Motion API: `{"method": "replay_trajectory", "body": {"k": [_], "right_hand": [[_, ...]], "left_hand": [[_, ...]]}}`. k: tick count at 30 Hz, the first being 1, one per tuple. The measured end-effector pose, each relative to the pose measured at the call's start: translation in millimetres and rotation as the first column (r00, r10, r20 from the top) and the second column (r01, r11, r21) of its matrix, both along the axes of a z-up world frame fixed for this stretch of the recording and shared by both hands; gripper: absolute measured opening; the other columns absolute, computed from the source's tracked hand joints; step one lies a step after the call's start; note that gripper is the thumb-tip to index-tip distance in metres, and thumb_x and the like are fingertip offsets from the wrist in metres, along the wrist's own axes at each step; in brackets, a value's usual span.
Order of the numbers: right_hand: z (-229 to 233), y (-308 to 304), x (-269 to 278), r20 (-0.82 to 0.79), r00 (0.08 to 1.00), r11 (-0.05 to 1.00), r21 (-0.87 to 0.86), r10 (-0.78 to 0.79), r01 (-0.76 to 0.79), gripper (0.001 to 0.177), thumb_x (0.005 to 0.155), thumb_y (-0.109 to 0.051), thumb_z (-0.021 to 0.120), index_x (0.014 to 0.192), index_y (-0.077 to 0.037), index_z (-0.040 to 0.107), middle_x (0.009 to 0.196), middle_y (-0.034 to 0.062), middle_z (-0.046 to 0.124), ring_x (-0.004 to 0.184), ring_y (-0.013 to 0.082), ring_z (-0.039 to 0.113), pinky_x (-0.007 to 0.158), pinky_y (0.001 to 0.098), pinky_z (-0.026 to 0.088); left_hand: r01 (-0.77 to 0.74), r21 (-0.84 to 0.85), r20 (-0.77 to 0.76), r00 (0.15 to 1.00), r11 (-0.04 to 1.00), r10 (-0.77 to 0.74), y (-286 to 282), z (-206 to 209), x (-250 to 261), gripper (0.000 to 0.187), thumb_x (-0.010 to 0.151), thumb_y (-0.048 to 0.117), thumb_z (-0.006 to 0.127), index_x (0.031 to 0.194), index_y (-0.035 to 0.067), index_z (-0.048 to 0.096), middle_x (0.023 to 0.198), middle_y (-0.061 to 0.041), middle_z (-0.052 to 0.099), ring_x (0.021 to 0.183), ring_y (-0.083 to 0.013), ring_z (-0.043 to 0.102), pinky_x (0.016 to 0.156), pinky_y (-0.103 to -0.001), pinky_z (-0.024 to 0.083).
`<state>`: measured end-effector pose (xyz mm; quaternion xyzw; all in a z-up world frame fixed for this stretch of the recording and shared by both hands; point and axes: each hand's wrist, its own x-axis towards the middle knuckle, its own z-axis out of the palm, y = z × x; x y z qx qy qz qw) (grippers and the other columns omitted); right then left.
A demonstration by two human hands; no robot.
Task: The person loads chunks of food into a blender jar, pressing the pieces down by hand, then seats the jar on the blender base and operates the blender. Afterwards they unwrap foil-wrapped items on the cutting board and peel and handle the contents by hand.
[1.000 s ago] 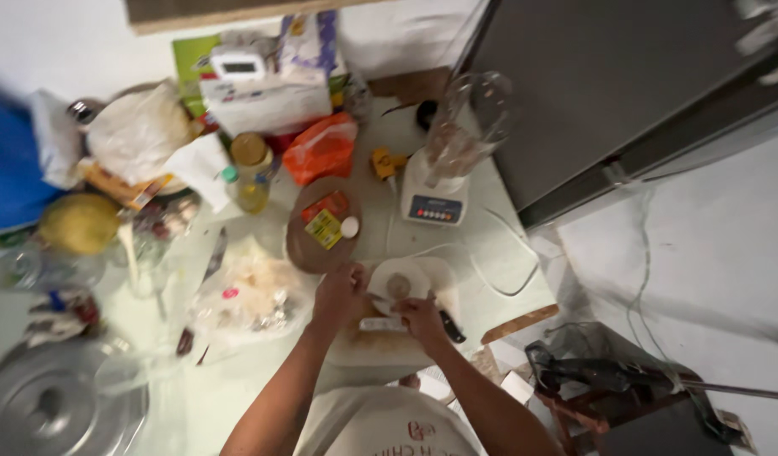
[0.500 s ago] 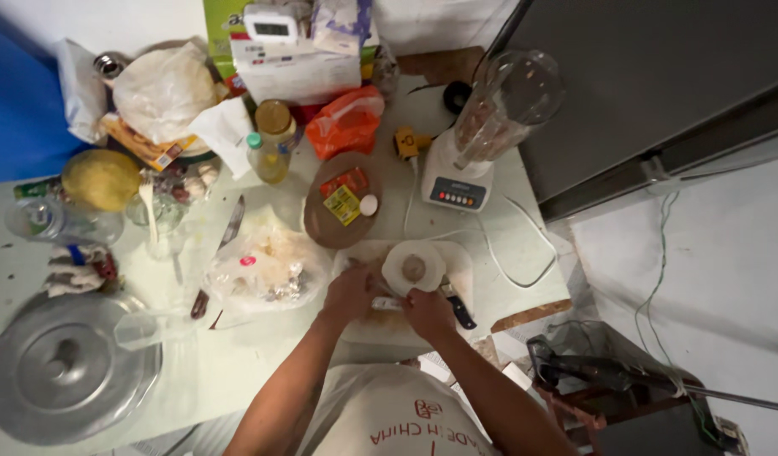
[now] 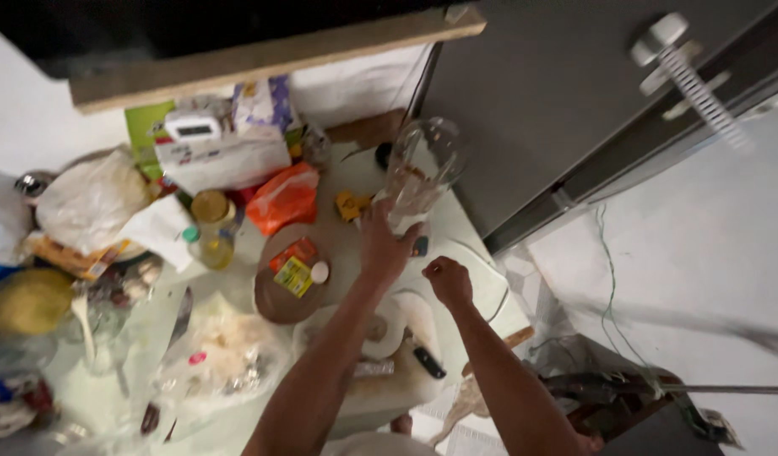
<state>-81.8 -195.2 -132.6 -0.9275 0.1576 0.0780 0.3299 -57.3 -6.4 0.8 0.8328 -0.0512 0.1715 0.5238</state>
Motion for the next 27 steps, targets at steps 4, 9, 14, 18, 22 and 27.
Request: {"method": "replay_trajectory", "body": {"k": [4, 9, 14, 18, 22, 27], "right_hand": [[-39.2, -9.8, 31.5, 0.245, 0.954, 0.98, -0.139, 0.17, -0.139, 0.03, 0.079, -0.028, 0.083, 0.096, -0.008, 0.071, 0.093, 0.0152, 0.075, 0.089, 0.0356, 0.071, 0.079, 0.0461, 0.057], [-54.7, 2.1, 51.6, 0.303, 0.938, 0.98, -0.157, 0.167, -0.124, 0.036, 0.084, -0.029, 0.084, 0.095, -0.005, 0.059, 0.09, 0.0185, 0.067, 0.086, 0.0405, 0.067, 0.073, 0.0483, 0.056], [-22.6, 4.9, 44.3, 0.257, 0.952, 0.986, -0.056, 0.164, -0.154, 0.036, 0.08, -0.027, 0.084, 0.087, -0.005, 0.057, 0.083, 0.0151, 0.067, 0.079, 0.037, 0.067, 0.07, 0.0486, 0.054], [-5.3, 10.2, 46.2, 0.172, 0.977, 0.991, -0.074, 0.123, -0.111, 0.039, 0.079, -0.029, 0.086, 0.087, -0.003, 0.059, 0.083, 0.0163, 0.067, 0.08, 0.0375, 0.066, 0.07, 0.0498, 0.054], [-3.7, 13.6, 47.6, 0.147, 0.972, 0.978, -0.126, 0.184, -0.166, 0.03, 0.088, -0.031, 0.079, 0.092, -0.004, 0.067, 0.09, 0.0171, 0.072, 0.085, 0.0367, 0.07, 0.073, 0.048, 0.056], [2.8, 5.7, 50.7, 0.188, 0.955, 0.972, -0.07, 0.232, -0.222, 0.035, 0.081, -0.034, 0.081, 0.09, -0.002, 0.069, 0.089, 0.0165, 0.073, 0.084, 0.0359, 0.071, 0.075, 0.0457, 0.057]], "left_hand": [[-0.028, 0.042, -0.121, 0.992, 0.999, 0.033, -16.6, 8.9, 23.9, 0.043, 0.089, 0.03, 0.077, 0.117, 0.001, 0.063, 0.103, -0.019, 0.069, 0.099, -0.0398, 0.066, 0.083, -0.05, 0.05], [0.036, -0.066, -0.179, 0.983, 0.997, -0.047, -13.6, -4.8, 34.2, 0.032, 0.096, 0.029, 0.067, 0.112, 0.001, 0.062, 0.086, -0.019, 0.072, 0.084, -0.0419, 0.068, 0.074, -0.05, 0.052], [0.029, 0.052, -0.215, 0.977, 0.998, -0.017, -11.0, -0.4, 29.8, 0.034, 0.098, 0.031, 0.069, 0.102, -0.002, 0.06, 0.091, -0.026, 0.07, 0.092, -0.0486, 0.064, 0.076, -0.054, 0.05], [0.028, -0.015, -0.244, 0.969, 1.0, -0.031, -10.6, 8.5, 29.3, 0.032, 0.098, 0.03, 0.066, 0.104, -0.001, 0.061, 0.094, -0.024, 0.072, 0.092, -0.0463, 0.067, 0.076, -0.051, 0.051], [0.012, -0.015, -0.254, 0.967, 1.0, -0.016, -11.1, 10.2, 28.8, 0.031, 0.098, 0.029, 0.067, 0.103, 0.0, 0.062, 0.095, -0.023, 0.073, 0.091, -0.0447, 0.068, 0.076, -0.049, 0.053], [0.013, -0.02, -0.279, 0.96, 1.0, -0.018, -11.0, 9.5, 30.0, 0.031, 0.098, 0.031, 0.066, 0.103, 0.001, 0.062, 0.096, -0.021, 0.074, 0.091, -0.0423, 0.07, 0.078, -0.047, 0.054]]}}
